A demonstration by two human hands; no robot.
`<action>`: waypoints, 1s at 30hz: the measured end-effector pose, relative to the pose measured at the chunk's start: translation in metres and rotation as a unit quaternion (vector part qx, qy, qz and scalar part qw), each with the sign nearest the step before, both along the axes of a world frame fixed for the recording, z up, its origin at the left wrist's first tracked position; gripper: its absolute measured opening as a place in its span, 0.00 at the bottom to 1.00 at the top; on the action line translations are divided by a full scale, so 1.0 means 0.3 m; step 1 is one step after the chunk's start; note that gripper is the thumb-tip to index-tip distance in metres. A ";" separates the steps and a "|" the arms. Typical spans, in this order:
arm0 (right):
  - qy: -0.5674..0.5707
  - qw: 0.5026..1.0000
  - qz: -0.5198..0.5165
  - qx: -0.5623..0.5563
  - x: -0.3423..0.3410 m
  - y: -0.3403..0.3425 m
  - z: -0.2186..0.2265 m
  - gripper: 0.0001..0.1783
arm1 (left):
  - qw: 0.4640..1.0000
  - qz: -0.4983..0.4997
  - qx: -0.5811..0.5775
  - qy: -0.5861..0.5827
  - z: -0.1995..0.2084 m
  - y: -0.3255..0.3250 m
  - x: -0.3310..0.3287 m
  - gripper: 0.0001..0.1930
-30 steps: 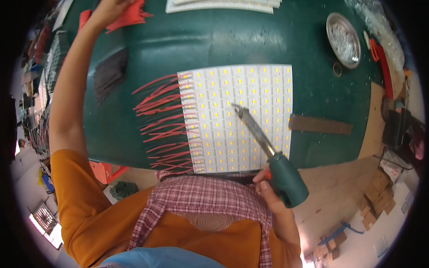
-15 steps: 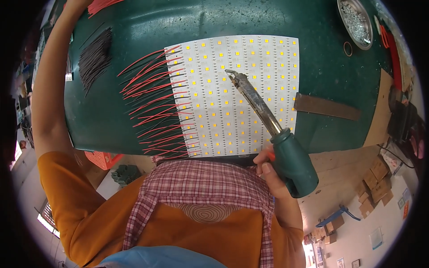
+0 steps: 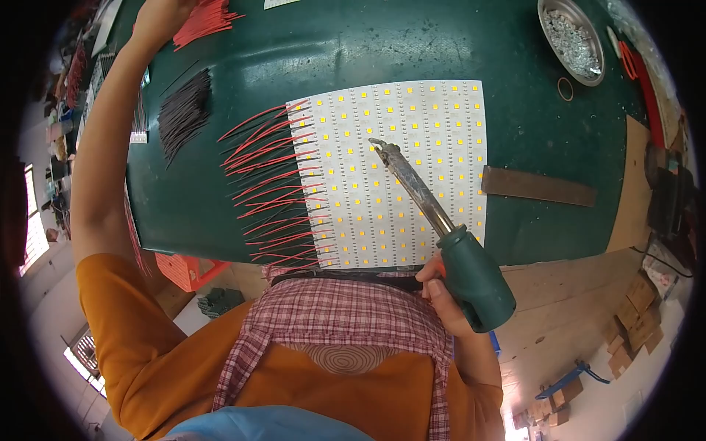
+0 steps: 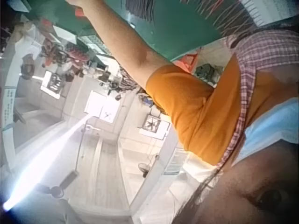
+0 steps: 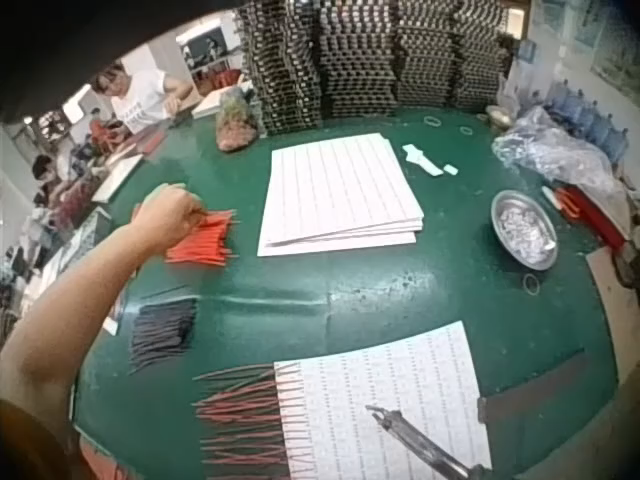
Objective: Soldering red and black wires onto an LED circuit board panel.
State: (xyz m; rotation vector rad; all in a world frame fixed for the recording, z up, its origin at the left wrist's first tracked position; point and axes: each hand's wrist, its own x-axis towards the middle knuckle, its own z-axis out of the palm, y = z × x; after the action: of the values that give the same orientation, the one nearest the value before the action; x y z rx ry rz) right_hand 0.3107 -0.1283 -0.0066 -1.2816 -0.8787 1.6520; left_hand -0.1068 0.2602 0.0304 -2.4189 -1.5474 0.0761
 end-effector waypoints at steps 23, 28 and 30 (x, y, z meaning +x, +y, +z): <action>-0.013 1.000 0.012 0.019 0.022 -0.054 -0.023 0.24 | 0.975 -0.056 -0.060 -0.205 0.174 -0.439 0.262 0.10; -0.023 0.999 -0.023 -0.002 -0.031 0.003 0.007 0.21 | 0.734 0.094 0.034 -0.671 -0.011 -0.758 0.208 0.09; -0.024 1.000 -0.006 0.003 -0.034 0.020 0.021 0.21 | 0.732 0.131 0.028 -0.668 -0.075 -0.815 0.218 0.09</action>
State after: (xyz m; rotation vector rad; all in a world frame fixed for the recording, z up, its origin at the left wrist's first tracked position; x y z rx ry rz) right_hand 0.3006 -0.1223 -0.0004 -1.3246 -0.9027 1.6145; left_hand -0.0415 0.0159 0.0079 -2.0694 -2.2012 -2.0000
